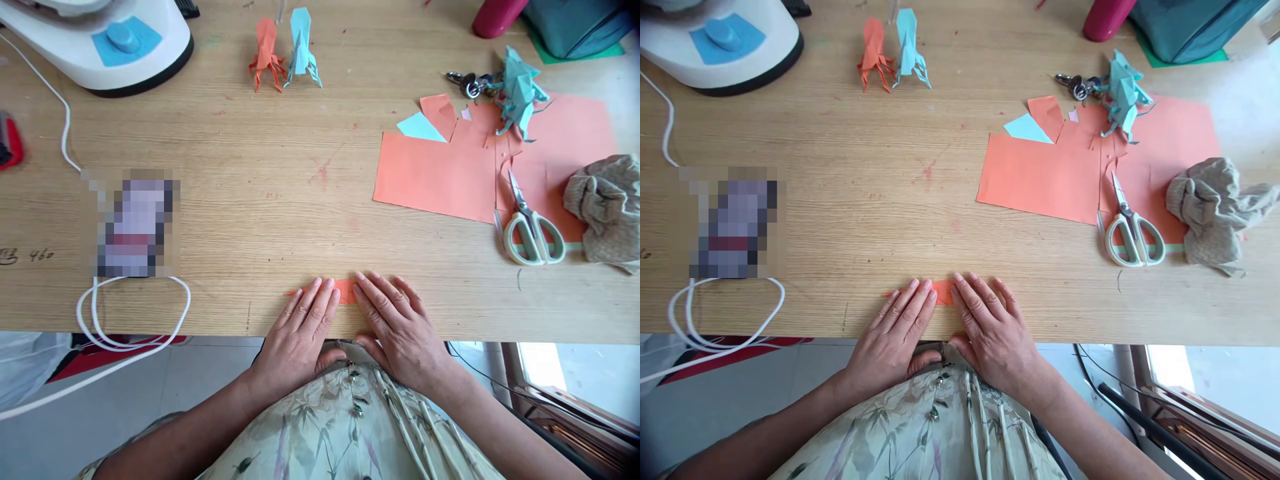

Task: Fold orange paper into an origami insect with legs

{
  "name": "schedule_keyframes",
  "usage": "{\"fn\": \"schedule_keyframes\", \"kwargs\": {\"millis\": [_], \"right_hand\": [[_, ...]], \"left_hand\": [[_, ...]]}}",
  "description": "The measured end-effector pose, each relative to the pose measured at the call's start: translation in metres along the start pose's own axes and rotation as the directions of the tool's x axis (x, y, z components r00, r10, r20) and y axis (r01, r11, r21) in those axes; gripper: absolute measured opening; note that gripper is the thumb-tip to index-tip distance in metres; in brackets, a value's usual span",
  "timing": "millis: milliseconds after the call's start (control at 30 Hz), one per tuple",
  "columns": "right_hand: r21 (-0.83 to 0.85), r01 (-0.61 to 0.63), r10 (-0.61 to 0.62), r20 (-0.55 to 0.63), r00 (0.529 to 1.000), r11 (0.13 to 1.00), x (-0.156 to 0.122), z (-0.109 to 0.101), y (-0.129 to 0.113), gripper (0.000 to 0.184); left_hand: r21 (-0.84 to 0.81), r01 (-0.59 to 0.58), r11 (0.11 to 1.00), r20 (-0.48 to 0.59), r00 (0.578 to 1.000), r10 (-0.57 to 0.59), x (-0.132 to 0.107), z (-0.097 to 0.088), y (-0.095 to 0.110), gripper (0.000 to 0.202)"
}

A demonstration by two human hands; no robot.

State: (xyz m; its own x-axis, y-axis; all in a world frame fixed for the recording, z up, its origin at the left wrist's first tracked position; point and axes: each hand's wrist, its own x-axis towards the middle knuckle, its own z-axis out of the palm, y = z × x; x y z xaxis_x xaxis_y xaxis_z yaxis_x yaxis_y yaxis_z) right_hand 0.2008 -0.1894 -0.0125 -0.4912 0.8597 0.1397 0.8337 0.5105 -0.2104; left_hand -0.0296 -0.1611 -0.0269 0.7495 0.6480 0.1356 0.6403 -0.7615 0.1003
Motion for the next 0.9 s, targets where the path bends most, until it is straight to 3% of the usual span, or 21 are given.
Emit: {"fn": "schedule_keyframes", "kwargs": {"millis": [133, 300, 500, 667, 900], "right_hand": [[-0.016, -0.02, 0.019, -0.031, 0.999, 1.0, -0.012, 0.002, -0.005, 0.059], [-0.061, -0.11, 0.106, -0.057, 0.993, 0.992, -0.012, 0.009, -0.014, 0.063], [-0.072, -0.058, 0.052, -0.092, 0.994, 0.996, -0.014, 0.014, -0.015, 0.056], [-0.006, -0.001, -0.001, -0.22, 0.976, 1.0, -0.029, 0.017, -0.01, 0.039], [0.025, -0.002, 0.013, -0.42, 0.907, 1.0, -0.031, 0.031, -0.012, 0.028]], "left_hand": [[0.026, 0.003, 1.0, -0.04, 0.999, -0.002, -0.007, 0.006, 0.006, 0.071], [0.042, 0.011, 0.999, -0.062, 0.998, -0.008, -0.007, 0.01, 0.012, 0.068], [0.033, -0.043, 0.999, -0.082, 0.996, 0.045, -0.012, 0.012, 0.01, 0.059], [-0.03, -0.088, 0.996, -0.21, 0.974, 0.079, -0.018, 0.014, 0.006, 0.046], [-0.051, -0.076, 0.996, -0.32, 0.946, 0.056, -0.015, 0.017, 0.005, 0.035]]}}
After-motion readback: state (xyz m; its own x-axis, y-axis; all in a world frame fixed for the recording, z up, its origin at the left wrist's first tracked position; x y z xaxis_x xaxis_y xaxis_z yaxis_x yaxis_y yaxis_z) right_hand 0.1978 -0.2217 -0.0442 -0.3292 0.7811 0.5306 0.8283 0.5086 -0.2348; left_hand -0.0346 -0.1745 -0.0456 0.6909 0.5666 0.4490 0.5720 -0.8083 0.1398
